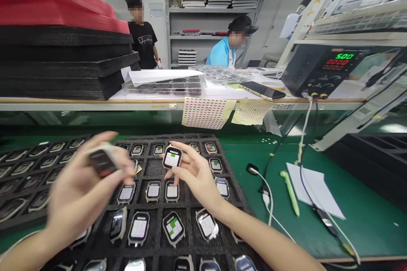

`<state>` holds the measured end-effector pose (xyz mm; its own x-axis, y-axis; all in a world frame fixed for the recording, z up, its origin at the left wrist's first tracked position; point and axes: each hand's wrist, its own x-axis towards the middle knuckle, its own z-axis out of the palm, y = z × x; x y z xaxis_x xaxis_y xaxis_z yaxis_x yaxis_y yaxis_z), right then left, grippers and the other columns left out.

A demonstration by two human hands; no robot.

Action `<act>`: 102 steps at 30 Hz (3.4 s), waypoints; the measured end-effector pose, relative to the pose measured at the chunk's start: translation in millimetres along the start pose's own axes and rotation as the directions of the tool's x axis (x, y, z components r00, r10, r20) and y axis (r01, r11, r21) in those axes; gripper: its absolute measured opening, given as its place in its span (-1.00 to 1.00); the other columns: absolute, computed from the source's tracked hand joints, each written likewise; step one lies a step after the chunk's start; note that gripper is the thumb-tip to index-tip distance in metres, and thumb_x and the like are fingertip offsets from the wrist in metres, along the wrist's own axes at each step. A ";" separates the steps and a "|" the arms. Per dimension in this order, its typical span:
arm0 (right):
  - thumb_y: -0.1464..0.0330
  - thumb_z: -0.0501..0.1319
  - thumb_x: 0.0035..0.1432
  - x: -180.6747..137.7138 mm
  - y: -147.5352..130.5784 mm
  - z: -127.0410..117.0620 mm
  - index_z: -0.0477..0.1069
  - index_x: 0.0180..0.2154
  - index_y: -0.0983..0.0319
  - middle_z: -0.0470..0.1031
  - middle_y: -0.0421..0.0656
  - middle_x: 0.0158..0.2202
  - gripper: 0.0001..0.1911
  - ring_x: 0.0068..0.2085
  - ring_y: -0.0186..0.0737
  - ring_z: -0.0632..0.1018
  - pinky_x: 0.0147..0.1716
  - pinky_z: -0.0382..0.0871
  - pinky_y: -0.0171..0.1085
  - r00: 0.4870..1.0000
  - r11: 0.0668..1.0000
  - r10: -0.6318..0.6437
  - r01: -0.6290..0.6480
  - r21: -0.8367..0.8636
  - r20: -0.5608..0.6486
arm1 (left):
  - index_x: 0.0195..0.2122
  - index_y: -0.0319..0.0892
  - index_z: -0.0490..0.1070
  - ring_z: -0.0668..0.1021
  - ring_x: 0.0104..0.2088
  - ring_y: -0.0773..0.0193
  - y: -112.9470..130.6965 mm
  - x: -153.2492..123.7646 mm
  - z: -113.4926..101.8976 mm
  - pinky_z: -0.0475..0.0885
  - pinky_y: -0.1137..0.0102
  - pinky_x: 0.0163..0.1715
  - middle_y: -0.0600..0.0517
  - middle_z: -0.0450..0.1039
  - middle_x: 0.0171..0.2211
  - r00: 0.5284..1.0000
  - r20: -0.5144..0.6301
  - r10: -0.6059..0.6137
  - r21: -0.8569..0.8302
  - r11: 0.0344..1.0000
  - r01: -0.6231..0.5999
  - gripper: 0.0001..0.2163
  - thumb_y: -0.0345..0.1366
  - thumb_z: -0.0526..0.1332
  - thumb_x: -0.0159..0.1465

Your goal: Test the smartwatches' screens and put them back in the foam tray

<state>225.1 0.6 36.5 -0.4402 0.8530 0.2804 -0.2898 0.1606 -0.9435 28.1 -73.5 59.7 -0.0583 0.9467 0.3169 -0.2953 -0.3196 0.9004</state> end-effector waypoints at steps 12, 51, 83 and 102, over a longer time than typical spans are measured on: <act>0.39 0.23 0.18 -4.2 7.0 -2.4 0.36 -0.07 0.21 0.50 -0.14 -0.36 -0.75 -0.59 -0.41 0.40 -0.70 0.22 -0.47 0.996 0.989 0.022 -0.034 -0.144 -0.085 | 0.14 -0.17 0.11 0.49 -0.23 0.21 -55.9 14.6 -0.7 0.47 0.26 -0.21 -0.05 0.41 -0.24 0.905 0.281 -0.319 -0.087 0.931 0.355 -0.48 -0.48 0.18 0.15; 0.44 0.21 0.16 -18.2 1.5 -1.9 0.32 0.06 0.19 0.53 -0.07 -0.23 -0.59 -0.39 -0.18 0.57 -0.58 0.42 -0.36 0.984 0.992 0.121 -0.115 -0.049 0.134 | 0.04 -0.24 0.21 0.48 -0.44 0.31 -55.1 16.8 -4.8 0.48 0.43 -0.50 0.01 0.39 -0.40 0.921 0.208 -0.328 0.090 0.945 0.316 -0.63 -0.27 0.19 0.24; 0.33 0.39 -0.07 50.1 49.7 -38.3 0.45 -0.09 0.29 0.44 -0.06 -0.25 -0.55 -0.19 -0.01 0.48 -0.10 0.33 -0.02 0.962 0.588 0.195 0.042 -0.808 0.192 | -0.11 -0.17 0.36 0.33 -0.03 -0.04 -97.0 91.0 -55.6 0.24 0.03 -0.01 -0.11 0.33 -0.08 0.850 0.494 -0.184 0.809 0.456 -0.371 -0.62 -0.24 0.34 0.05; 0.31 0.08 0.20 48.4 45.0 -45.9 0.38 -0.11 0.26 0.38 0.02 -0.11 -0.73 -0.10 0.03 0.45 -0.08 0.33 -0.05 0.935 0.249 0.144 0.282 -0.927 0.323 | -0.05 -0.21 0.34 0.37 -0.04 -0.05 -18.4 69.5 -154.2 0.27 0.13 -0.08 -0.15 0.34 -0.05 0.829 0.362 -0.426 0.919 0.012 -0.395 -0.65 -0.39 0.18 0.10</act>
<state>229.8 71.9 -0.5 -0.7280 0.6606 0.1835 0.5913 0.7404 -0.3196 -117.6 4.5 19.2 0.4229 0.9061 -0.0125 0.8954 -0.4157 0.1597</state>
